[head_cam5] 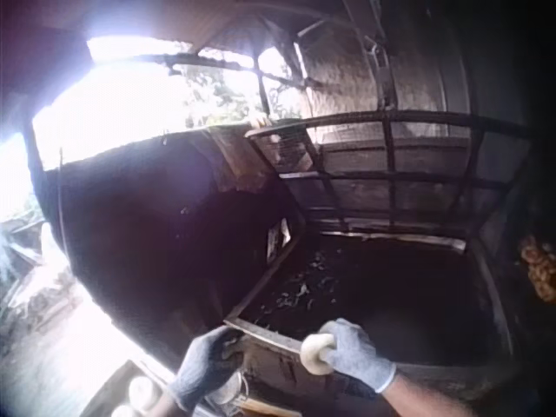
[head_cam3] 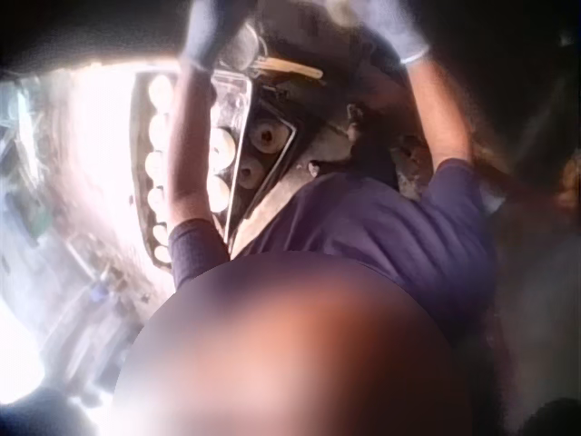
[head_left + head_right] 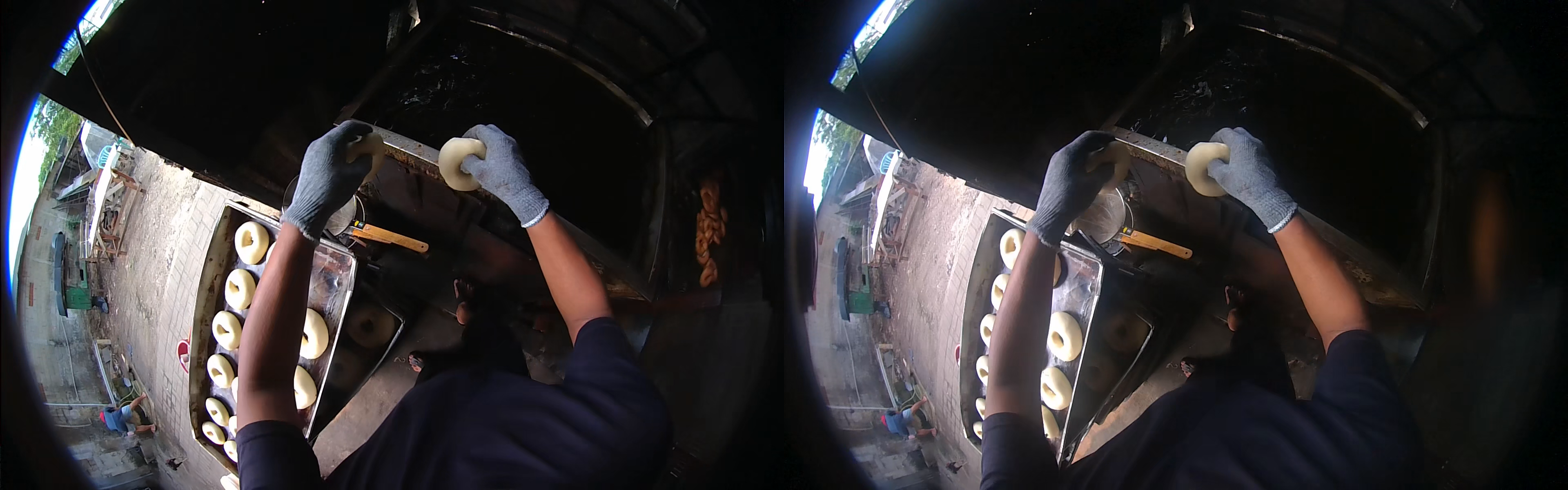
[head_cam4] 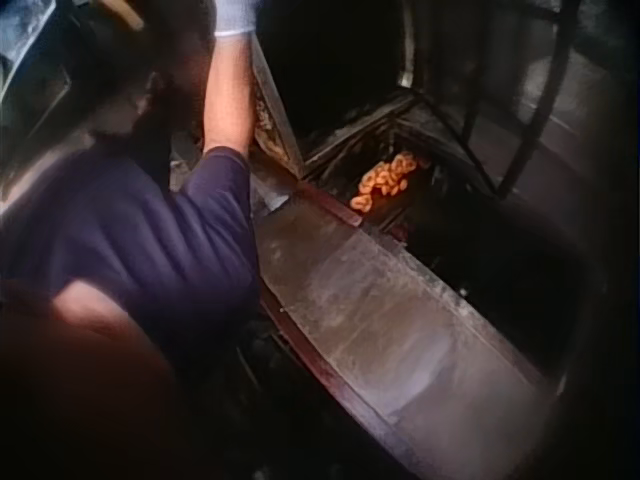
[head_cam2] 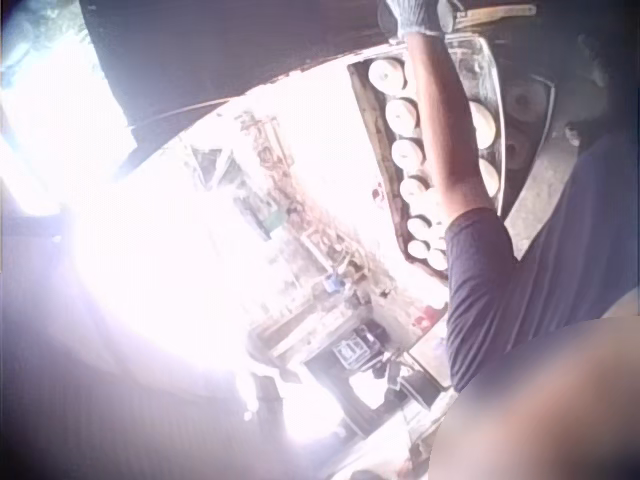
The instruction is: The person fries donuts in a large deep fryer, using a strainer to remove cooked donuts and place them on a draining rack. They then transfer raw donuts from a tray into the fryer and continue the frying process.
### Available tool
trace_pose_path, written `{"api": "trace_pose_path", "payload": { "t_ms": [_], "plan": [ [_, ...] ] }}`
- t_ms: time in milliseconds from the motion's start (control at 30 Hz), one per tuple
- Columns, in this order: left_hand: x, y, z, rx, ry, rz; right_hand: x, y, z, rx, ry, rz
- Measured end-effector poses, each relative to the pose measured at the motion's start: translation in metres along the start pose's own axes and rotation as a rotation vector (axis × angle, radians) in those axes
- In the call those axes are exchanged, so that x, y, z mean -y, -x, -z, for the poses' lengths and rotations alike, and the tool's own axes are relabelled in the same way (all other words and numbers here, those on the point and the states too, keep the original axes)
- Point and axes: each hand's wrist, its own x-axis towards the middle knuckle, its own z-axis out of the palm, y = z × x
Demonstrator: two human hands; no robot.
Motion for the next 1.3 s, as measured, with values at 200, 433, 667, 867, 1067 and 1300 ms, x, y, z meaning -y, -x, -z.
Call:
{"api": "trace_pose_path", "payload": {
  "t_ms": [200, 433, 667, 867, 1067, 1300],
  "plan": [
    [0.051, -0.141, -0.207, 0.234, -0.177, 0.005, -0.144, -0.048, -0.047, 0.197, 0.495, -0.124],
    [0.072, -0.142, -0.192, 0.089, -0.301, 0.039, -0.135, -0.055, -0.058, -0.034, 0.409, -0.040],
    [0.060, 0.110, 0.039, -0.185, 0.055, 0.297, 0.161, 0.038, -0.055, 0.362, -0.487, 0.347],
    [0.169, 0.270, 0.131, -0.290, -0.450, 0.918, 0.265, 0.025, -0.215, 0.647, 0.109, 0.848],
    [0.216, 0.264, 0.102, -0.266, -0.443, 0.967, 0.273, 0.032, -0.265, 0.667, 0.505, 0.775],
    [0.156, 0.223, 0.111, -0.451, 0.081, 0.519, 0.247, 0.045, -0.146, 0.343, -0.356, 0.514]
  ]
}}
